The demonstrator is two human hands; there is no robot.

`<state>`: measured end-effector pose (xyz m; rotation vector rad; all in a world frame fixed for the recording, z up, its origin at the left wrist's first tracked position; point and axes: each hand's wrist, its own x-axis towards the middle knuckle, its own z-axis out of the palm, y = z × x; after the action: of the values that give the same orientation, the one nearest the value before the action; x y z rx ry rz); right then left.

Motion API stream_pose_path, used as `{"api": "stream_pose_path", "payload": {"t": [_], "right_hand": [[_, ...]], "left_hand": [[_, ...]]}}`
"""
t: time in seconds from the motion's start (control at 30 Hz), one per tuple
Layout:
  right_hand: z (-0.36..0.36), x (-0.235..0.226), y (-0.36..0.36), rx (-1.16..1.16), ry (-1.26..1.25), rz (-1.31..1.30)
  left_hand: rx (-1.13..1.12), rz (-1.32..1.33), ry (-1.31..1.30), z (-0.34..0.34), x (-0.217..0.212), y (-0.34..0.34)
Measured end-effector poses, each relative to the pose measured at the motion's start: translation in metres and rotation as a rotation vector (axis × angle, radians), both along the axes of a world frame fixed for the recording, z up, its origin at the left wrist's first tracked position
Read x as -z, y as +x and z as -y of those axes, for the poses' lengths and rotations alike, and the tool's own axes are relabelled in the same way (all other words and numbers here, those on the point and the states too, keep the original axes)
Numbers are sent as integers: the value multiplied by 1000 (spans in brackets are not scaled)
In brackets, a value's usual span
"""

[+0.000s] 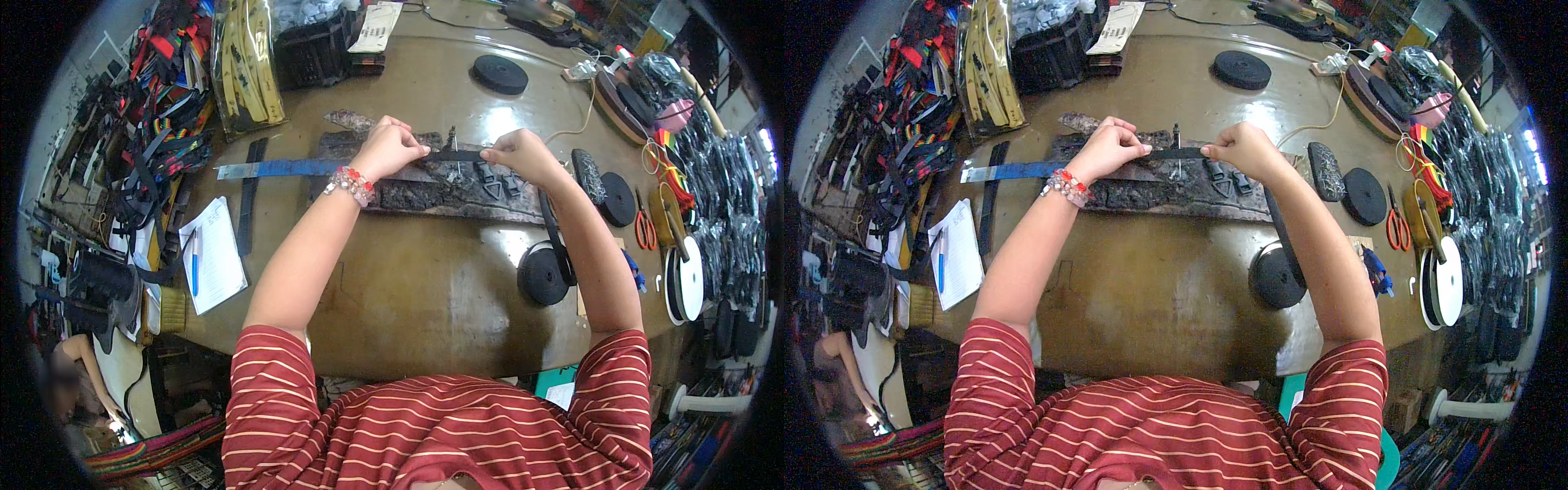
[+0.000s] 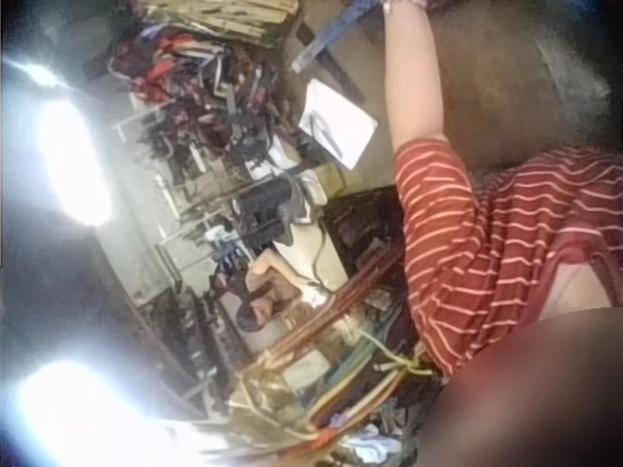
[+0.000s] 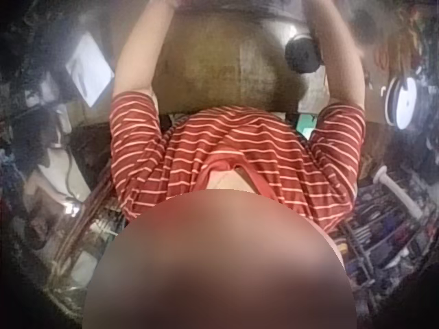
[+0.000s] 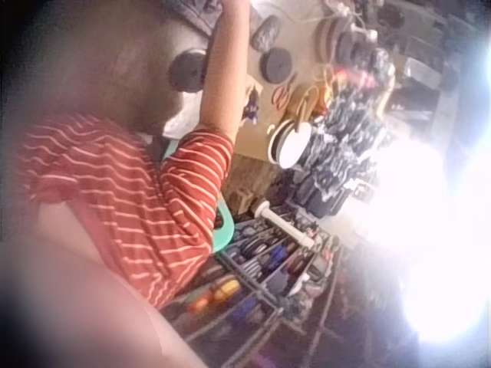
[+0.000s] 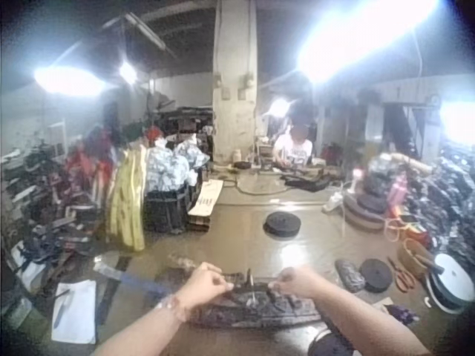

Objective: The person measures and cuts a black strap, then uses a hot glue gun to attach small black pieces to a circular black base. They repeatedly pick up, align, and glue components on a cluttered workbench.

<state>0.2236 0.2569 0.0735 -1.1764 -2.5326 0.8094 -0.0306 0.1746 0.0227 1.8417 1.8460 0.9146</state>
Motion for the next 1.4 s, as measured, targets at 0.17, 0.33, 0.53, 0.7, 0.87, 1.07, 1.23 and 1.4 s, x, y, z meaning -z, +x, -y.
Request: {"api": "stream_pose_path", "payload": {"t": [0.17, 0.33, 0.53, 0.7, 0.87, 1.07, 1.23, 1.4], "right_hand": [[-12, 5, 1, -43, -54, -38], [-16, 16, 1, -28, -69, -22], [-10, 32, 1, 44, -62, -17], [-3, 30, -1, 85, -72, 13], [4, 21, -6, 107, -112, -15], [9, 22, -6, 101, -58, -24], [4, 32, -7, 117, -51, -15], [-2, 40, -8, 114, -76, -15]], "left_hand": [[59, 6, -80, -3, -5, -4], [58, 22, -79, -2, -7, -3], [51, 46, -82, -4, 0, -4], [79, 32, -39, -5, 7, -6], [44, 60, -43, -4, 8, -4], [28, 60, -74, -3, 6, -2], [23, 60, -33, -3, 9, 0], [13, 40, 3, -5, 15, -2]]}}
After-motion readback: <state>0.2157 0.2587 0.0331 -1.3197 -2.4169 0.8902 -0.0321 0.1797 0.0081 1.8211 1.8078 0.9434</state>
